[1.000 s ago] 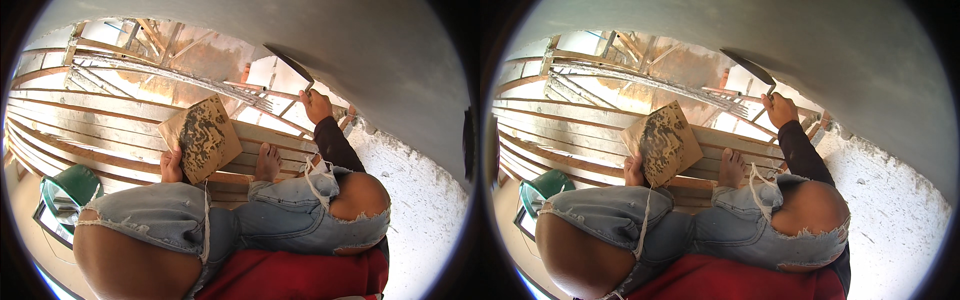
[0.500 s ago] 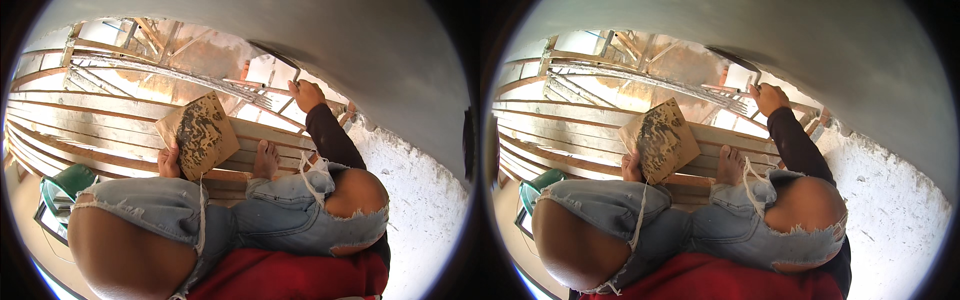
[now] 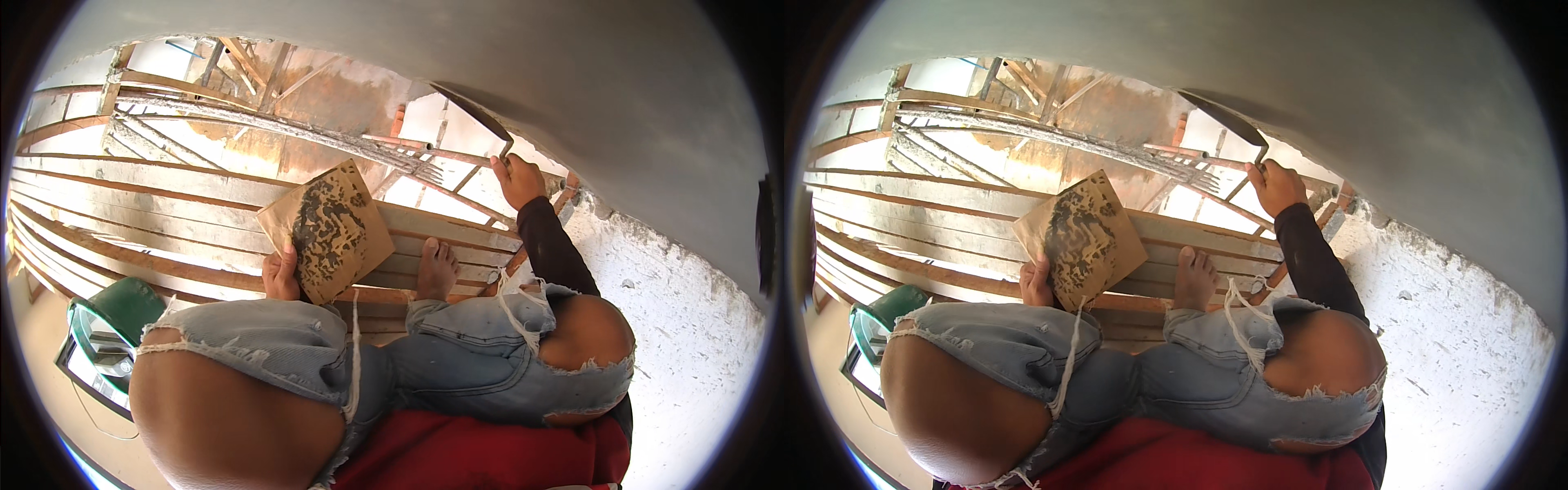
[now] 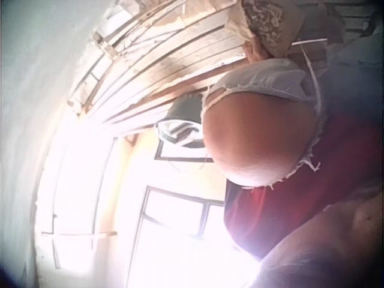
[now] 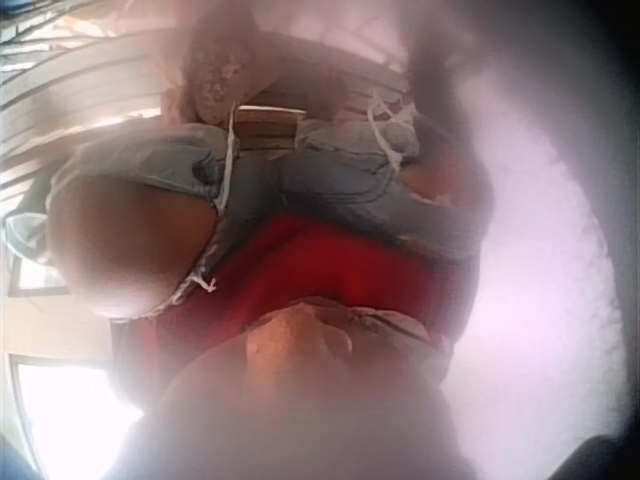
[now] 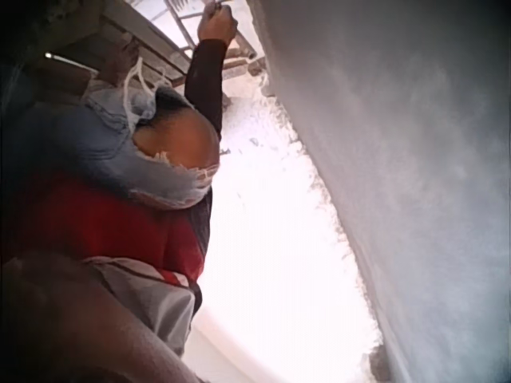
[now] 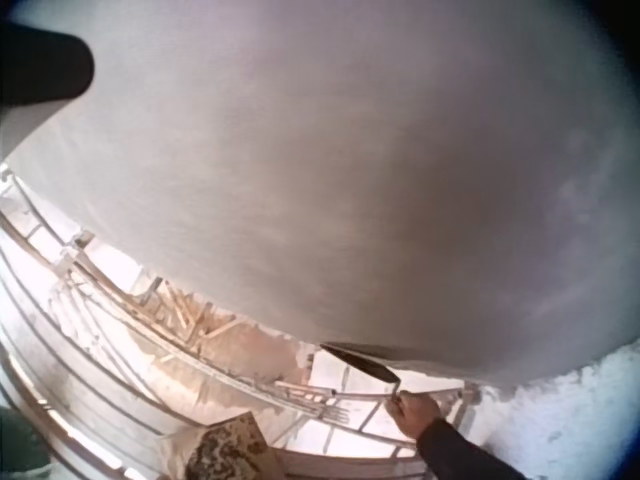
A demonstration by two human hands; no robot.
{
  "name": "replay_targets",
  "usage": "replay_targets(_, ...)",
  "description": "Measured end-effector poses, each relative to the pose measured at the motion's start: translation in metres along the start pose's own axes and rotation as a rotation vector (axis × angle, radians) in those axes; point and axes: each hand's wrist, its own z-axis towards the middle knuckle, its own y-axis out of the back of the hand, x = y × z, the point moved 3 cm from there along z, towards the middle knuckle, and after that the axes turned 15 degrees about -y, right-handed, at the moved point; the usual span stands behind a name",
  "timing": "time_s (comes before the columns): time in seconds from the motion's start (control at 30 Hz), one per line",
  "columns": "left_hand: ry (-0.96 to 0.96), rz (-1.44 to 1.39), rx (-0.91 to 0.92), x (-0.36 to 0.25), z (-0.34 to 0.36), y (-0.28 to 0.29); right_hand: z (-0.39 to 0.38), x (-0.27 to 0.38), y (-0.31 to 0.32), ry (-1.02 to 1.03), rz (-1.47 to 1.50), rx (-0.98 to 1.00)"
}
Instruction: The person applies plaster to a vertical wall surface using a trowel and a hawk while standing on a wooden scaffold.
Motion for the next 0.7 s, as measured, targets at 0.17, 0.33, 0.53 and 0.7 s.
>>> replay_targets(0.17,0.0,-0.051,0.052,-0.01,0.002,-0.004,0.015,-0.026,-0.003,-0.033,-0.075,-0.026)
replay_targets(0.33,-0.067,0.016,0.055,0.026,0.002,0.019,0.008,-0.041,-0.007,-0.072,-0.119,0.006)
replay_targets(0.53,-0.048,0.022,0.052,0.022,0.003,0.013,0.006,-0.022,0.009,-0.054,-0.144,0.013)
replay_targets(0.7,-0.011,-0.118,0.006,0.024,0.0,0.01,0.007,-0.069,-0.009,-0.113,-0.195,0.082)
